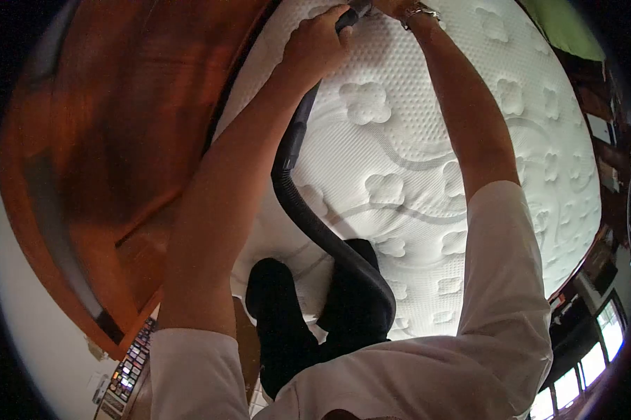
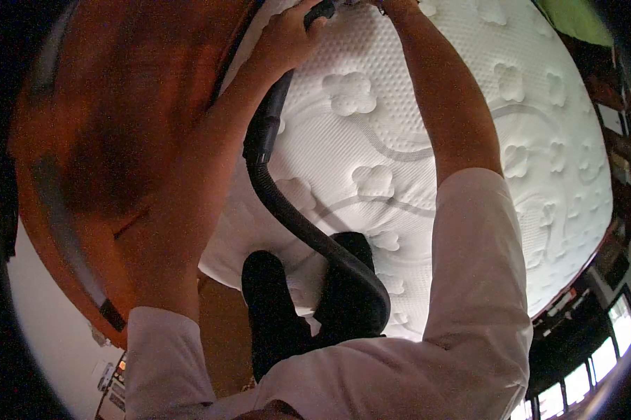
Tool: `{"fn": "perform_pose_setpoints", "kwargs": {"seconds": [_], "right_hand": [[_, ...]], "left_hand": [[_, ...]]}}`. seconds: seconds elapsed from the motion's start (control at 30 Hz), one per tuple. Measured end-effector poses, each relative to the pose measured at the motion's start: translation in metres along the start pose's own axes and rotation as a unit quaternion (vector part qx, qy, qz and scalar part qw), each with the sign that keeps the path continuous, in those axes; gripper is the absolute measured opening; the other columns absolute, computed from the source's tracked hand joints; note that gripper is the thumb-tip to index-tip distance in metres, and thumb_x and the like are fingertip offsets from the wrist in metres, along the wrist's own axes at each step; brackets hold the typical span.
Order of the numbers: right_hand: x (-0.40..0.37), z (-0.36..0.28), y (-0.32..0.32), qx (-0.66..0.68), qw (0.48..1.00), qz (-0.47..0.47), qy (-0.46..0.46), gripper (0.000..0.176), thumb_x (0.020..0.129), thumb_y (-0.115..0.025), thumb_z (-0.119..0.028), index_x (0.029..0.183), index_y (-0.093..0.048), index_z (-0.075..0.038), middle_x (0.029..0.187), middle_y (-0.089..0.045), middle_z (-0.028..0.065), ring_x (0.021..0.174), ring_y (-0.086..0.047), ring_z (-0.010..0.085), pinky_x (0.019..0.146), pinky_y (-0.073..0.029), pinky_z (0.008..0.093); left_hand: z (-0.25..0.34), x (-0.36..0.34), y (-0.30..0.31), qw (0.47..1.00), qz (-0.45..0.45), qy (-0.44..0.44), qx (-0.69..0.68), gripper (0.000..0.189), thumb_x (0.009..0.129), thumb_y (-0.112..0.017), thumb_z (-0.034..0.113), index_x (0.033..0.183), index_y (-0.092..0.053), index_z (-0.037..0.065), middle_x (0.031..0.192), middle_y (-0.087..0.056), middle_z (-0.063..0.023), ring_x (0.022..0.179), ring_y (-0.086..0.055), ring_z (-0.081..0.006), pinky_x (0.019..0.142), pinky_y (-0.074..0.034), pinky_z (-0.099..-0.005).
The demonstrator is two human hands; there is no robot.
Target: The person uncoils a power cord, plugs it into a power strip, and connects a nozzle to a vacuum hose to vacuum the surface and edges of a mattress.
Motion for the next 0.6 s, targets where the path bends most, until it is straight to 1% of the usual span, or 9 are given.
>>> {"fn": "perform_pose_setpoints", "kwargs": {"seconds": [0.07, 0.17, 0.2, 0.27, 0.37, 0.43, 0.53, 0.57, 0.6], "right_hand": [[-0.007, -0.006, 0.003, -0.002, 0.997, -0.074, -0.002, 0.037, 0.103, -0.050, -0.031, 0.119, -0.071, -0.006, 0.121, -0.070, 0.0194, 0.105, -0.070, 0.0354, 0.088, -0.059, 0.0449], [-0.001, 0.013, 0.034, 0.017, 0.990, -0.138, -0.019, 0.040, 0.102, -0.049, -0.032, 0.107, -0.075, -0.001, 0.106, -0.074, 0.0223, 0.088, -0.074, 0.0380, 0.073, -0.062, 0.0484], [-0.003, 0.003, 0.050, 0.016, 0.990, -0.142, -0.020, 0.040, 0.102, -0.049, -0.032, 0.107, -0.075, -0.001, 0.106, -0.074, 0.0223, 0.088, -0.074, 0.0380, 0.073, -0.062, 0.0484], [-0.013, -0.022, 0.088, 0.175, 0.928, -0.265, -0.196, 0.041, 0.103, -0.047, -0.029, 0.106, -0.075, 0.002, 0.103, -0.074, 0.0206, 0.087, -0.074, 0.0372, 0.070, -0.064, 0.0482], [-0.016, -0.047, 0.087, 0.142, 0.935, -0.267, -0.187, 0.041, 0.102, -0.046, -0.028, 0.107, -0.074, 0.002, 0.099, -0.075, 0.0190, 0.086, -0.074, 0.0365, 0.070, -0.064, 0.0477], [-0.022, -0.061, 0.089, 0.101, 0.939, -0.282, -0.171, 0.041, 0.102, -0.046, -0.028, 0.106, -0.075, 0.002, 0.100, -0.075, 0.0195, 0.086, -0.074, 0.0373, 0.070, -0.064, 0.0477], [-0.030, -0.081, 0.080, 0.157, 0.956, -0.180, -0.173, 0.041, 0.100, -0.050, -0.037, 0.105, -0.078, -0.007, 0.103, -0.075, 0.0225, 0.090, -0.075, 0.0377, 0.078, -0.060, 0.0543], [-0.034, -0.090, 0.079, 0.112, 0.958, -0.173, -0.200, 0.050, 0.099, -0.053, -0.050, 0.109, -0.077, -0.008, 0.109, -0.075, 0.0225, 0.094, -0.074, 0.0424, 0.086, -0.060, 0.0544], [-0.034, -0.103, 0.096, 0.109, 0.958, -0.175, -0.201, 0.050, 0.099, -0.053, -0.050, 0.109, -0.077, -0.008, 0.109, -0.075, 0.0225, 0.094, -0.074, 0.0424, 0.086, -0.060, 0.0544]], "left_hand": [[0.004, -0.012, -0.003, 0.997, -0.008, 0.054, 0.059, 0.048, 0.098, -0.063, 0.028, 0.143, -0.057, 0.012, 0.105, -0.073, -0.0258, 0.101, -0.071, -0.0445, 0.087, -0.059, -0.0535], [-0.002, -0.012, -0.020, 0.997, 0.038, 0.008, 0.064, 0.047, 0.098, -0.063, 0.029, 0.143, -0.058, 0.013, 0.100, -0.073, -0.0262, 0.097, -0.073, -0.0430, 0.085, -0.060, -0.0535], [-0.002, -0.015, -0.019, 0.998, 0.035, 0.007, 0.061, 0.047, 0.098, -0.063, 0.029, 0.143, -0.058, 0.013, 0.100, -0.073, -0.0262, 0.097, -0.073, -0.0430, 0.085, -0.060, -0.0535], [-0.008, -0.028, -0.014, 0.998, 0.006, 0.026, 0.056, 0.048, 0.099, -0.064, 0.029, 0.144, -0.057, 0.014, 0.101, -0.073, -0.0263, 0.096, -0.073, -0.0422, 0.084, -0.060, -0.0532], [-0.017, -0.051, -0.002, 0.997, -0.024, 0.030, 0.071, 0.048, 0.099, -0.063, 0.028, 0.144, -0.057, 0.012, 0.101, -0.073, -0.0265, 0.096, -0.073, -0.0421, 0.084, -0.060, -0.0527], [-0.024, -0.069, -0.002, 0.996, 0.007, 0.004, 0.084, 0.049, 0.100, -0.061, 0.030, 0.146, -0.055, 0.013, 0.098, -0.074, -0.0243, 0.092, -0.073, -0.0413, 0.084, -0.060, -0.0528], [-0.022, -0.093, 0.002, 0.996, 0.020, -0.003, 0.088, 0.050, 0.102, -0.060, 0.031, 0.148, -0.052, 0.015, 0.090, -0.074, -0.0209, 0.084, -0.073, -0.0402, 0.081, -0.059, -0.0530], [-0.022, -0.104, 0.004, 0.997, 0.003, 0.018, 0.075, 0.050, 0.102, -0.060, 0.031, 0.149, -0.051, 0.015, 0.085, -0.074, -0.0198, 0.079, -0.073, -0.0398, 0.079, -0.060, -0.0530], [-0.022, -0.113, 0.006, 0.997, 0.003, 0.017, 0.073, 0.050, 0.102, -0.060, 0.031, 0.149, -0.051, 0.015, 0.085, -0.074, -0.0198, 0.079, -0.073, -0.0398, 0.079, -0.060, -0.0530]]}}
Point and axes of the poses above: each hand's wrist, its own x-axis towards the middle knuckle, its own y-axis out of the back of the hand, z = x × y, the point moved 4 cm from there along x, towards the middle knuckle
